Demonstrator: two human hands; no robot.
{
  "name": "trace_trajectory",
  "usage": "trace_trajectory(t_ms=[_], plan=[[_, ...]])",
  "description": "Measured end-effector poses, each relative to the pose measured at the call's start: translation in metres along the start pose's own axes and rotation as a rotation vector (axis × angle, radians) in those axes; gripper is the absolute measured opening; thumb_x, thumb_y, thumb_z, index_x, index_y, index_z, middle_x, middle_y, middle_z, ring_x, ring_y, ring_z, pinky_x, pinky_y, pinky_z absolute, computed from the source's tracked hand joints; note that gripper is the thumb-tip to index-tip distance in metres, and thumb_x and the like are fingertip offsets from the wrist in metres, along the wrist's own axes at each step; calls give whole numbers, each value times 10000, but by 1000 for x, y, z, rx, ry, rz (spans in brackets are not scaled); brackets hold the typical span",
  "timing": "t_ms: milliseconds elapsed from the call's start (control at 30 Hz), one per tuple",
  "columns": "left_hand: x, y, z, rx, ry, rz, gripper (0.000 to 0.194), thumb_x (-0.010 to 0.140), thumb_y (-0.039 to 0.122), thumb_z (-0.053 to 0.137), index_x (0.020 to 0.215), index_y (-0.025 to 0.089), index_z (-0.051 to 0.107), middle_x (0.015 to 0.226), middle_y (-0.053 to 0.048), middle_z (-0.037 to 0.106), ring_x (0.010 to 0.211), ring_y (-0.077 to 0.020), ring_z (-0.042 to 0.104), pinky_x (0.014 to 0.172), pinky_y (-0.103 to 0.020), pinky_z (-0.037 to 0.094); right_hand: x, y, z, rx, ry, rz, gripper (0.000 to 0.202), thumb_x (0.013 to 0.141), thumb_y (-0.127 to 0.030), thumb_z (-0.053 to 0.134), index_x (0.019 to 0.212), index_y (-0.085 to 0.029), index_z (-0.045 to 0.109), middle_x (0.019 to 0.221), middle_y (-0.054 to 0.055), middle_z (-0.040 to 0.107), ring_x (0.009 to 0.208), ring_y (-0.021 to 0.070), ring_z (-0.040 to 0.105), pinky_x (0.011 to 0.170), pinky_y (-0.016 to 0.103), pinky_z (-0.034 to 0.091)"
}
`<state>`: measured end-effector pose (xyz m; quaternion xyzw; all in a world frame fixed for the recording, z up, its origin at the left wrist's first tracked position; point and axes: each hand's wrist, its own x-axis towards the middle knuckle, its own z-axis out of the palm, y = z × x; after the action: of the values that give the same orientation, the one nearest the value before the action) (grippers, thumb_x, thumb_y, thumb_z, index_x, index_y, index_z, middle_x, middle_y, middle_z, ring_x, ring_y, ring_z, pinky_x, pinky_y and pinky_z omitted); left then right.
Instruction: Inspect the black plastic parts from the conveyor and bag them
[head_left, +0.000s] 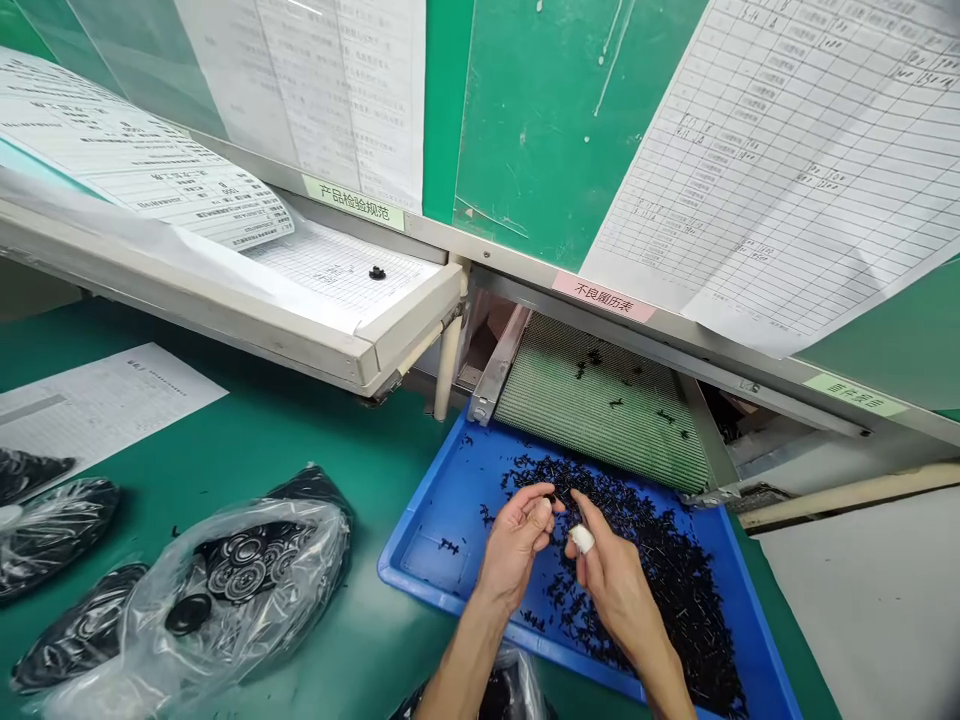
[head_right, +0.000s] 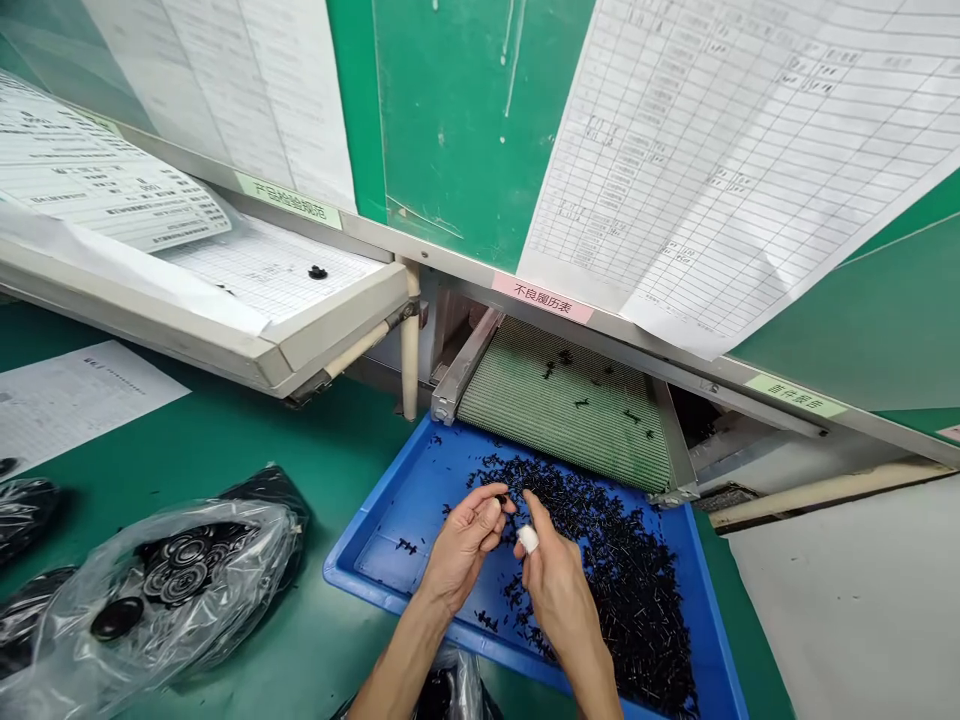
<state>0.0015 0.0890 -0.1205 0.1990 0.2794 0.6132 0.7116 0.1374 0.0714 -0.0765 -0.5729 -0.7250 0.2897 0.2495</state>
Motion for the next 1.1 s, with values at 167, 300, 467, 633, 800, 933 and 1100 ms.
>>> trace_trajectory(t_ms=[167, 300, 467, 633, 800, 933, 1100], plan=[[-1, -2, 0, 41, 63, -4, 276, 683, 333, 752, 900, 172, 697, 809, -38, 614, 603, -69, 394, 506, -194, 252, -3, -14, 8, -325, 133, -121, 362, 868, -143, 305, 1102, -221, 570, 840, 48, 623, 691, 171, 587, 607, 258, 446], [-1, -1, 0, 56, 94, -6, 290, 637, 335, 784, 861, 167, 709, 663, 22, 511, 557, -58, 336, 501, -194, 237, 0, -17, 14, -339, 199, -167, 346, 886, -152, 318, 1094, -214, 587, 871, 62, 604, 759, 182, 585, 672, 275, 458], [-1, 0, 1, 49, 131, -18, 329, 606, 361, 797, 855, 164, 713, 620, 33, 485, 532, -60, 315, 495, -203, 225, 2, -14, 19, -283, 214, -162, 360, 902, -173, 326, 1140, -223, 591, 876, 70, 588, 779, 199, 567, 684, 298, 449], [0, -1, 1, 65, 139, -14, 332, 613, 371, 790, 858, 160, 715, 639, 25, 501, 536, -61, 316, 502, -206, 231, 2, -16, 21, -255, 219, -151, 372, 911, -182, 316, 1155, -225, 593, 863, 64, 576, 736, 182, 561, 660, 283, 435], [-1, -1, 0, 143, 120, 22, 320, 651, 386, 760, 871, 158, 715, 616, 35, 475, 521, -60, 299, 502, -214, 228, 4, -16, 27, -305, 257, -96, 370, 920, -216, 291, 1087, -197, 620, 854, 74, 604, 683, 181, 563, 632, 284, 407], [0, -1, -1, 186, 118, 64, 318, 665, 395, 746, 865, 150, 713, 635, 24, 510, 521, -61, 326, 520, -219, 268, 7, -15, 32, -225, 272, -77, 323, 908, -227, 322, 979, -196, 636, 854, 67, 642, 733, 184, 580, 676, 274, 394], [3, -4, -4, 185, 139, 85, 343, 672, 408, 739, 878, 136, 704, 646, 13, 528, 531, -71, 344, 509, -219, 261, 14, -16, 35, -45, 209, 48, 266, 850, -232, 385, 723, -210, 619, 586, -5, 568, 515, 132, 465, 519, 244, 308]])
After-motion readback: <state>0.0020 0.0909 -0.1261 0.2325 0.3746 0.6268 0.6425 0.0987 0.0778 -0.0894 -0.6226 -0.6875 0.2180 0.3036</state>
